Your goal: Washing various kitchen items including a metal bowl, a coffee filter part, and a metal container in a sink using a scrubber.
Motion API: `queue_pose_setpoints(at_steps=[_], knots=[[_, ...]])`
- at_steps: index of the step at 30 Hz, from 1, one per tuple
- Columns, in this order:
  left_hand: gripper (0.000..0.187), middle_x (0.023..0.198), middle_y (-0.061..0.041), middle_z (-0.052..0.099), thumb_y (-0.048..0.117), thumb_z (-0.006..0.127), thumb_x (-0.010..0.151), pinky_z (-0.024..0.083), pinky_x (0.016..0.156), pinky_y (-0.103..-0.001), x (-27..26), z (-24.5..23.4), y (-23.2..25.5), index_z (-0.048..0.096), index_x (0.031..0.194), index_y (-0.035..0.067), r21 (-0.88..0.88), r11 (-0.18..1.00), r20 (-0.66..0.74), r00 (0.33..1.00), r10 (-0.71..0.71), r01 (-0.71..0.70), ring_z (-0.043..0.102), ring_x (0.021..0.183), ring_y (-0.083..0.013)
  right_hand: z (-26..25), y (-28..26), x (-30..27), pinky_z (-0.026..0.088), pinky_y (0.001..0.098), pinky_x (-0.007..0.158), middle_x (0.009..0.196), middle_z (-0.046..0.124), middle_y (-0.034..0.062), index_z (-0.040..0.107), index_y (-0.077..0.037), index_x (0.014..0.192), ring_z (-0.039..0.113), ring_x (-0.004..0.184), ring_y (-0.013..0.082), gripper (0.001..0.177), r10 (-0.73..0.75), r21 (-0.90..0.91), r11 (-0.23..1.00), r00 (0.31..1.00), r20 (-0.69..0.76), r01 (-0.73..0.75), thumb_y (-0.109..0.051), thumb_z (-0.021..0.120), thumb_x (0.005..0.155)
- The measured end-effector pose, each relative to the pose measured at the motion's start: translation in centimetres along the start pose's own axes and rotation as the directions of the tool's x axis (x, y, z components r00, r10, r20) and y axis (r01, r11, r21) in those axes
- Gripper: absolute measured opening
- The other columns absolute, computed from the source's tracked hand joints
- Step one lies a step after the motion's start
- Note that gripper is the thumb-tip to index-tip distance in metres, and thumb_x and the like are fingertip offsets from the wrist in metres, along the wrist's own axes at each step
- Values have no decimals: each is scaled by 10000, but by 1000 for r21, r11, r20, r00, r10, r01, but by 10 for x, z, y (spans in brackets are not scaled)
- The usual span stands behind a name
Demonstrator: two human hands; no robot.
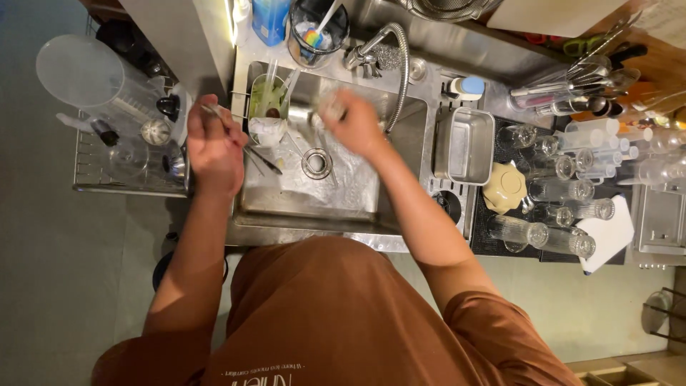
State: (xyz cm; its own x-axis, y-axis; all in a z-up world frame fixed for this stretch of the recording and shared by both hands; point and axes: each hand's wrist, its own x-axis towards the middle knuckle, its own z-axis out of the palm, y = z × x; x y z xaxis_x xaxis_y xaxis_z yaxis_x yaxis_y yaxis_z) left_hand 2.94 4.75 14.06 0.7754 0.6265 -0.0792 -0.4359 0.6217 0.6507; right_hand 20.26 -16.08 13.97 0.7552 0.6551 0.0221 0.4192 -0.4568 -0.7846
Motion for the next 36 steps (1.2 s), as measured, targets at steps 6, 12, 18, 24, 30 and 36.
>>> queue_pose_setpoints(at_steps=[6, 12, 18, 24, 30, 36], knots=[[225, 908, -10, 541, 132, 552, 1088, 431, 656, -265, -19, -25, -35, 505, 1308, 124, 163, 976, -60, 989, -138, 147, 481, 731, -103, -55, -46, 70, 574, 367, 787, 1035, 735, 121, 607, -60, 1260, 688, 895, 202, 447, -10, 249, 965, 956, -293, 87, -248, 815, 912], [170, 934, -38, 618, 182, 545, 1104, 452, 624, -272, -23, -53, -50, 512, 1250, 103, 303, 939, -164, 979, -118, 164, 560, 701, -119, 44, 85, 31, 548, 395, 964, 1335, 632, 209, 521, 9, 1426, 666, 1132, 304, 582, 75, 42, 997, 975, -210, -68, -303, 739, 985], [113, 1050, -75, 681, 147, 526, 1127, 465, 704, -294, -37, -61, -84, 564, 1214, 86, 639, 768, -8, 999, -54, 46, 628, 807, -169, 104, 168, -103, 575, 402, 871, 1139, 681, 119, 630, -25, 1285, 674, 994, 248, 338, 645, 749, 207, 663, 379, -630, -110, 613, 959], [197, 966, -121, 746, 162, 573, 1020, 555, 741, -352, -47, -26, -166, 689, 1137, 56, 908, 417, 244, 850, -467, -31, 745, 821, -215, 68, 181, -134, 619, 347, 928, 1136, 714, 146, 643, 31, 1202, 735, 1021, 227, 353, 622, 937, 86, 753, 216, -339, 123, 499, 893], [264, 838, -203, 734, 300, 655, 1013, 523, 741, -453, -41, -39, -287, 736, 963, 54, 967, 73, 215, 627, -749, -244, 695, 804, -375, 54, 129, -140, 457, 406, 698, 1090, 707, 204, 647, 75, 1208, 571, 795, 258, 366, 765, 822, 384, 643, -28, -421, 82, 372, 966], [182, 934, -239, 716, 67, 706, 835, 536, 769, -474, -46, -54, -325, 690, 1011, 23, 900, 107, 389, 666, -637, -422, 682, 887, -417, 124, 225, -199, 514, 274, 863, 1048, 671, 77, 608, 45, 1239, 627, 923, 136, 350, 684, 772, 578, 673, -282, -264, 31, 482, 912]])
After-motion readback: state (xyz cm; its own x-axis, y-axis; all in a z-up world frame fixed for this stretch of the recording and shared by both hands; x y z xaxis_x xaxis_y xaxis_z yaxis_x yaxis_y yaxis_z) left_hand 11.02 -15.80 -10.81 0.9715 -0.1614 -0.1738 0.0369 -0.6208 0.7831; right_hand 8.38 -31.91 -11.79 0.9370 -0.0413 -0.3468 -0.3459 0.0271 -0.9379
